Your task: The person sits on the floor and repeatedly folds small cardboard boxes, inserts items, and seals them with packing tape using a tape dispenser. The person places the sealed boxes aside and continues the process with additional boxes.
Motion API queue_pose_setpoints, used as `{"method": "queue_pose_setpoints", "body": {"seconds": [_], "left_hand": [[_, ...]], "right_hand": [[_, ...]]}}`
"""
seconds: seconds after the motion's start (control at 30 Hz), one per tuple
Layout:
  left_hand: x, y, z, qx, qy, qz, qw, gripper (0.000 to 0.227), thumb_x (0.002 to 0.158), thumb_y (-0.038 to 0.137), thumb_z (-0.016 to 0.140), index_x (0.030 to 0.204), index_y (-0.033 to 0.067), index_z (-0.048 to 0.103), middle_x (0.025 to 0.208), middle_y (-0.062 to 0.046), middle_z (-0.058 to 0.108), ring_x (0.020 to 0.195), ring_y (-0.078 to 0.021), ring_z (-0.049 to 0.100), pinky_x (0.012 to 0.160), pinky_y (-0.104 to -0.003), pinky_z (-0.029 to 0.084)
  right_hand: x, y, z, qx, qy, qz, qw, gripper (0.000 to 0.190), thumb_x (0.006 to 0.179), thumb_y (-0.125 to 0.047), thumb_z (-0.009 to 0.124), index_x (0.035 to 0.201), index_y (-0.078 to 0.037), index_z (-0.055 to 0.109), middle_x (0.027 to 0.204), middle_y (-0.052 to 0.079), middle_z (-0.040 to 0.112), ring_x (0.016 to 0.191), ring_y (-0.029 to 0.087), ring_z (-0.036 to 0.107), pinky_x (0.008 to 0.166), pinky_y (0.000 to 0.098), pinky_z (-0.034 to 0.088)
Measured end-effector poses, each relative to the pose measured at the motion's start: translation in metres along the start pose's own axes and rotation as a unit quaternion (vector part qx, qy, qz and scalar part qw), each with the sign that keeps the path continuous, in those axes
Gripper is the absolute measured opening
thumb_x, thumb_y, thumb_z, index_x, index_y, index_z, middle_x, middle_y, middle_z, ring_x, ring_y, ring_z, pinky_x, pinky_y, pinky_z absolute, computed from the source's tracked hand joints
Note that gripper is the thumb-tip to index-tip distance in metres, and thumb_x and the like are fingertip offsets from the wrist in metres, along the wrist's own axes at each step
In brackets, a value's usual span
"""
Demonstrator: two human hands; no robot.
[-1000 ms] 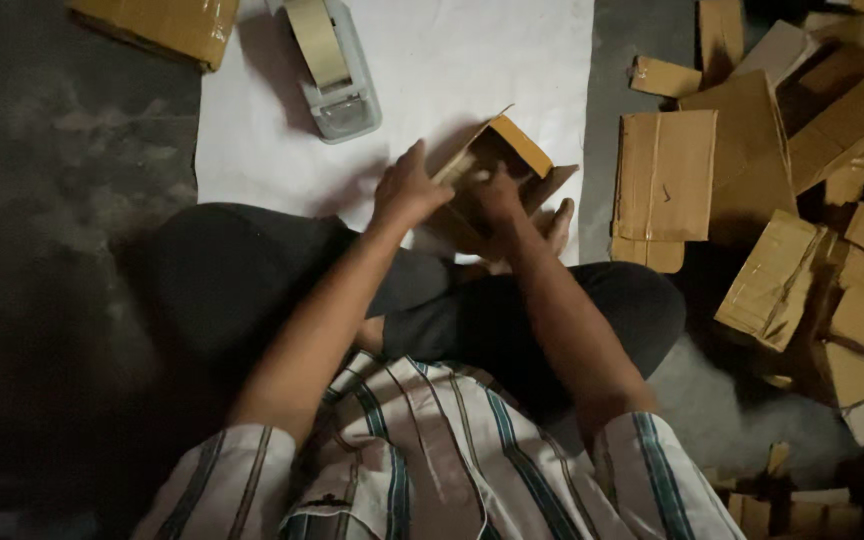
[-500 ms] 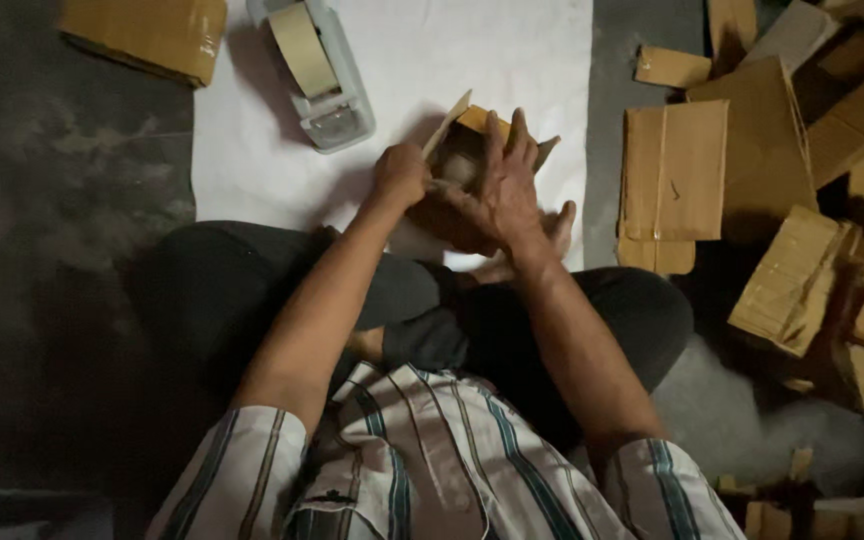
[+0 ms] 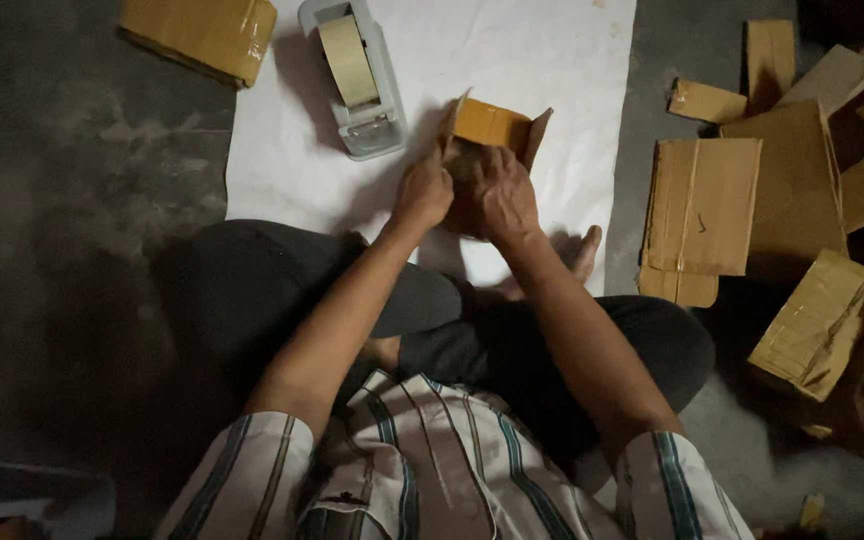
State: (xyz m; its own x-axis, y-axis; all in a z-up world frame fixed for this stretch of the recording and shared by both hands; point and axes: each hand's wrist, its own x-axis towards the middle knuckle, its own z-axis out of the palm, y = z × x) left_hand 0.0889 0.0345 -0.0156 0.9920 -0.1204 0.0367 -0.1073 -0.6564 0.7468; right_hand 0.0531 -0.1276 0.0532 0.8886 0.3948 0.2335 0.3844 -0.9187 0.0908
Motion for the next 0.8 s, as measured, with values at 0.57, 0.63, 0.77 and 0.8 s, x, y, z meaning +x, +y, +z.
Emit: {"method": "queue_pose_setpoints", "body": {"seconds": [0.57, 0.63, 0.77, 0.8], "left_hand": [[0.014, -0.023, -0.001, -0.179, -0.088, -0.19, 0.961, 0.056, 0.08, 0.022, 0.059, 0.131, 0.0012, 0.055, 0.126, -0.026, 0.064, 0.12, -0.0427, 0.06, 0.1, -0.047, 0.048], [0.017, -0.028, 0.001, -0.182, -0.12, -0.231, 0.948, 0.05, 0.072, 0.022, 0.06, 0.118, 0.0002, 0.065, 0.118, -0.026, 0.069, 0.113, -0.0412, 0.066, 0.097, -0.047, 0.052], [0.019, -0.029, 0.009, -0.082, -0.099, -0.062, 0.99, 0.036, 0.079, 0.022, 0.064, 0.104, -0.0027, 0.073, 0.117, -0.031, 0.063, 0.113, -0.0473, 0.056, 0.104, -0.05, 0.044], [0.015, -0.027, 0.013, -0.043, -0.109, -0.059, 0.991, 0.034, 0.081, 0.024, 0.063, 0.102, -0.0015, 0.074, 0.114, -0.03, 0.065, 0.112, -0.046, 0.058, 0.104, -0.049, 0.046]], "right_hand": [[0.02, -0.013, 0.046, 0.812, -0.079, 0.344, 0.464, 0.053, 0.089, 0.008, 0.058, 0.142, 0.001, 0.055, 0.129, 0.013, 0.067, 0.113, 0.023, 0.067, 0.095, 0.0348, 0.056], [0.015, -0.01, 0.045, 0.844, -0.061, 0.305, 0.437, 0.051, 0.091, 0.008, 0.058, 0.141, 0.003, 0.055, 0.127, 0.015, 0.067, 0.111, 0.025, 0.067, 0.096, 0.0356, 0.057], [0.017, -0.004, 0.043, 0.846, -0.072, 0.297, 0.437, 0.043, 0.09, 0.007, 0.057, 0.133, 0.01, 0.062, 0.12, 0.016, 0.07, 0.104, 0.025, 0.069, 0.091, 0.037, 0.058], [0.015, -0.004, 0.044, 0.865, -0.078, 0.274, 0.413, 0.04, 0.091, 0.007, 0.057, 0.131, 0.009, 0.062, 0.119, 0.016, 0.07, 0.104, 0.026, 0.069, 0.092, 0.0376, 0.058]]}}
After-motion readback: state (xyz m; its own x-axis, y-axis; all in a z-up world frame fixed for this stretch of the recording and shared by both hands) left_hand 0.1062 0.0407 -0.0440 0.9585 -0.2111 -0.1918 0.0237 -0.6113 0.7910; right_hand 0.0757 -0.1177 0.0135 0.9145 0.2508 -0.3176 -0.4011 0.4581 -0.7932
